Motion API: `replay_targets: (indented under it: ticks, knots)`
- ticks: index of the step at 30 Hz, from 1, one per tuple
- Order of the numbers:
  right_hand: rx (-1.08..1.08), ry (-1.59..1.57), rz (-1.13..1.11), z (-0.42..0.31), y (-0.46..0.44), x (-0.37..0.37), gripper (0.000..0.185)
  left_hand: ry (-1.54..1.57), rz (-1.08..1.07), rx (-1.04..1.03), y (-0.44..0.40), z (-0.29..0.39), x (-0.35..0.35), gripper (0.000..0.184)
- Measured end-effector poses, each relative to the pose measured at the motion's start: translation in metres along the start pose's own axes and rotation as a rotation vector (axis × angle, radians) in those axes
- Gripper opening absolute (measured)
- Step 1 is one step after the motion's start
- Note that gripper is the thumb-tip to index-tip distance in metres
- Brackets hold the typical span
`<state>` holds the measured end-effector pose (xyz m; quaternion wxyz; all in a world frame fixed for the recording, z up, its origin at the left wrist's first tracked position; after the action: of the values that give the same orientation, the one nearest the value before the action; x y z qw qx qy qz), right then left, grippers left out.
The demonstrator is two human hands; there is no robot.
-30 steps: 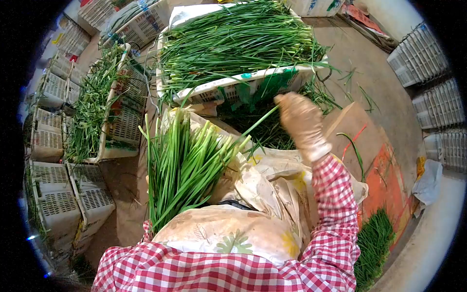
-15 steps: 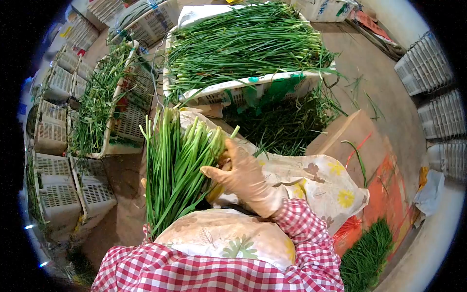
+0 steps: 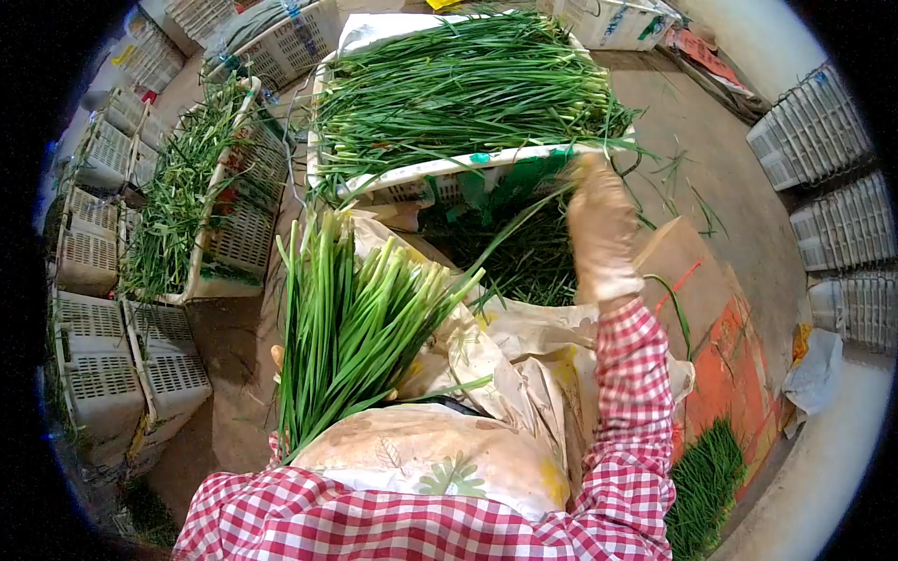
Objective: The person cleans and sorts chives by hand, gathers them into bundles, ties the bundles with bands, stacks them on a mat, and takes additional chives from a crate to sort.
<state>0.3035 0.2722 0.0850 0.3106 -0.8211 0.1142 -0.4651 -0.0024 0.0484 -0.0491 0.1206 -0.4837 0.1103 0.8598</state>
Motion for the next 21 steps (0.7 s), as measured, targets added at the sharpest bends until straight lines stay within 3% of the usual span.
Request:
replay_targets:
  ticks: [1, 3, 4, 7, 9, 10, 13, 15, 17, 18, 19, 21]
  knots:
    - [-0.048, 0.0, 0.045, 0.007, -0.006, 0.003, 0.035, 0.02, -0.011, -0.009, -0.003, 0.001, 0.0, 0.066]
    - [-0.283, -0.319, -0.276, -0.002, 0.003, -0.02, 0.057, 0.052, -0.025, -0.016, -0.007, 0.0, -0.001, 0.066]
    - [-0.214, -0.565, -0.49, -0.028, 0.014, -0.039, 0.061, 0.069, -0.034, -0.019, -0.008, -0.001, -0.001, 0.066]
    - [-0.218, -0.868, -1.058, -0.099, 0.052, -0.055, 0.059, 0.121, -0.055, -0.018, -0.012, -0.003, -0.002, 0.066]
    - [-0.262, -0.786, -1.14, -0.108, 0.063, -0.062, 0.048, 0.157, -0.068, -0.027, -0.014, -0.005, -0.003, 0.066]
    - [-0.075, -0.66, -1.052, -0.11, 0.059, -0.061, 0.045, 0.166, -0.076, -0.032, -0.014, -0.005, -0.004, 0.066]
    - [-0.093, -0.866, -0.795, -0.101, 0.07, -0.052, 0.039, 0.197, -0.077, -0.044, -0.012, -0.006, -0.006, 0.066]
    - [-0.191, -0.955, -0.785, -0.097, 0.081, -0.053, 0.039, 0.208, -0.079, -0.045, -0.01, -0.008, -0.007, 0.067]
    - [-0.088, -0.716, -0.603, -0.098, 0.077, -0.045, 0.034, 0.208, -0.081, -0.045, -0.009, -0.008, -0.007, 0.067]
    - [0.144, -0.477, -0.572, -0.108, 0.076, -0.038, 0.024, 0.207, -0.08, -0.046, -0.009, -0.008, -0.006, 0.067]
    - [0.147, -0.478, -0.57, -0.108, 0.075, -0.036, 0.024, 0.204, -0.085, -0.044, -0.008, -0.01, -0.006, 0.067]
    - [0.477, -0.125, -0.547, -0.127, 0.081, -0.031, 0.016, 0.202, -0.089, -0.039, -0.007, -0.01, -0.006, 0.067]
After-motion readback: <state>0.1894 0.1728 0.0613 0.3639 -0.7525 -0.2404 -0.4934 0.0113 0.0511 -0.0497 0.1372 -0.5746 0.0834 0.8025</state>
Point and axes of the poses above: each hand's wrist, its own y-axis away from the middle knuckle, its own x-axis out of the back of the hand, z = x × y, the point moved 8 cm from there along -y, towards the middle knuckle, and after that the axes turned 11 degrees about -y, right-handed, at the moved point
